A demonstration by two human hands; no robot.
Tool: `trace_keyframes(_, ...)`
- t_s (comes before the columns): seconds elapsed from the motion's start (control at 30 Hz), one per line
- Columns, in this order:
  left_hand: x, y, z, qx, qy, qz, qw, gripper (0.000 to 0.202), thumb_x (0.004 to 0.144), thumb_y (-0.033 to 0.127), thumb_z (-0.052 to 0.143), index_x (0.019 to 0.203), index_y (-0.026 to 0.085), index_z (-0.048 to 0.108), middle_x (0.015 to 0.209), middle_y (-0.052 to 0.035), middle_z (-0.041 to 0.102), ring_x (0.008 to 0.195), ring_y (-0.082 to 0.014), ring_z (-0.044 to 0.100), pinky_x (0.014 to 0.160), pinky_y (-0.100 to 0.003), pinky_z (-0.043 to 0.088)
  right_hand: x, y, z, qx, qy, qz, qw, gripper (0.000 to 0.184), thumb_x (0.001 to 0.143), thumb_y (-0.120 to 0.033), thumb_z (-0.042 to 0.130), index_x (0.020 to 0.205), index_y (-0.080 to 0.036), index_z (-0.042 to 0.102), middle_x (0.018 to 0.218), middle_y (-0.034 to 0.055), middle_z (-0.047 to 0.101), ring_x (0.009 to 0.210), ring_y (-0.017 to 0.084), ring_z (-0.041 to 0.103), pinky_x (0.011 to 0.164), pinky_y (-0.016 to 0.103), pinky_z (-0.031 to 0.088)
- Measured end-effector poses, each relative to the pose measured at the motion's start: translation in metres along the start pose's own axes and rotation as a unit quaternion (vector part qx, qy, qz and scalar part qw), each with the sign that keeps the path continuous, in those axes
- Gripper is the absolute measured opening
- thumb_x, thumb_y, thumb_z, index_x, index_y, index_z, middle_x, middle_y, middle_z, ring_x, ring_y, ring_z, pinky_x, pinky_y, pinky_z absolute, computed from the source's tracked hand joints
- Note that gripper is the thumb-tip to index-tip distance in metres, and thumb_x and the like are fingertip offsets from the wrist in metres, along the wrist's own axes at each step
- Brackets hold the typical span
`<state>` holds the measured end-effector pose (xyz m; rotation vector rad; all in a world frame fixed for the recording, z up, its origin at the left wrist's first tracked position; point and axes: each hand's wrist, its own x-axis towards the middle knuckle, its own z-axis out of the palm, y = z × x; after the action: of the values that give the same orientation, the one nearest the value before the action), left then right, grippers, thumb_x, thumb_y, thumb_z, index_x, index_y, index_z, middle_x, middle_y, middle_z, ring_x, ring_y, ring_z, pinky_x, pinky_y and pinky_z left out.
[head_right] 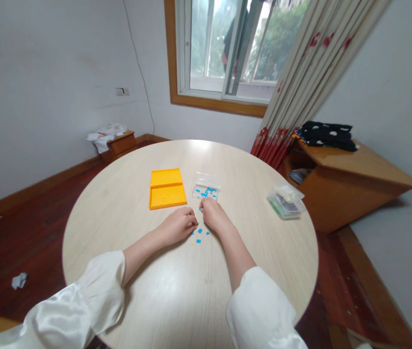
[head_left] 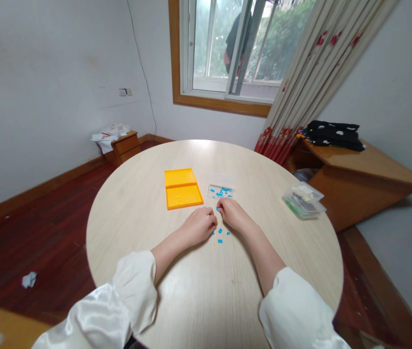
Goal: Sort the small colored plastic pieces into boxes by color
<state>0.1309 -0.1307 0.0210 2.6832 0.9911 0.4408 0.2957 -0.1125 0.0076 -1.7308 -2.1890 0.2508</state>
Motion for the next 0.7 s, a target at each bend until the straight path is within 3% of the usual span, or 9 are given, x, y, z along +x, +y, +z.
trace_keyframes(0.23, -0.0004, 0.0038, -0.0010, 0.017, -0.004, -0.005, 1.000, 0.020, 0.080, 0.015, 0.048, 0.081, 0.012, 0.068, 0.085, -0.0099, 0.061, 0.083, -0.0203, 0.056, 0.076, -0.030, 0.044, -0.0030, -0.0079, 0.0010, -0.013, -0.014, -0.019, 1.000, 0.019, 0.081, -0.003, 0.043, 0.089, -0.013, 0.057, 0.089, 0.0095, 0.063, 0.083, 0.016, 0.054, 0.073, 0.025, 0.038)
trace_keyframes(0.7, -0.0053, -0.0007, -0.0082, -0.026, -0.012, -0.045, 0.999, 0.016, 0.074, 0.013, 0.051, 0.078, 0.013, 0.066, 0.084, -0.0075, 0.062, 0.082, -0.0192, 0.058, 0.075, -0.028, 0.044, -0.0023, -0.0097, 0.0005, 0.006, -0.013, -0.036, 0.999, 0.018, 0.080, -0.004, 0.043, 0.083, -0.013, 0.058, 0.085, 0.0091, 0.063, 0.081, 0.016, 0.054, 0.074, 0.026, 0.039)
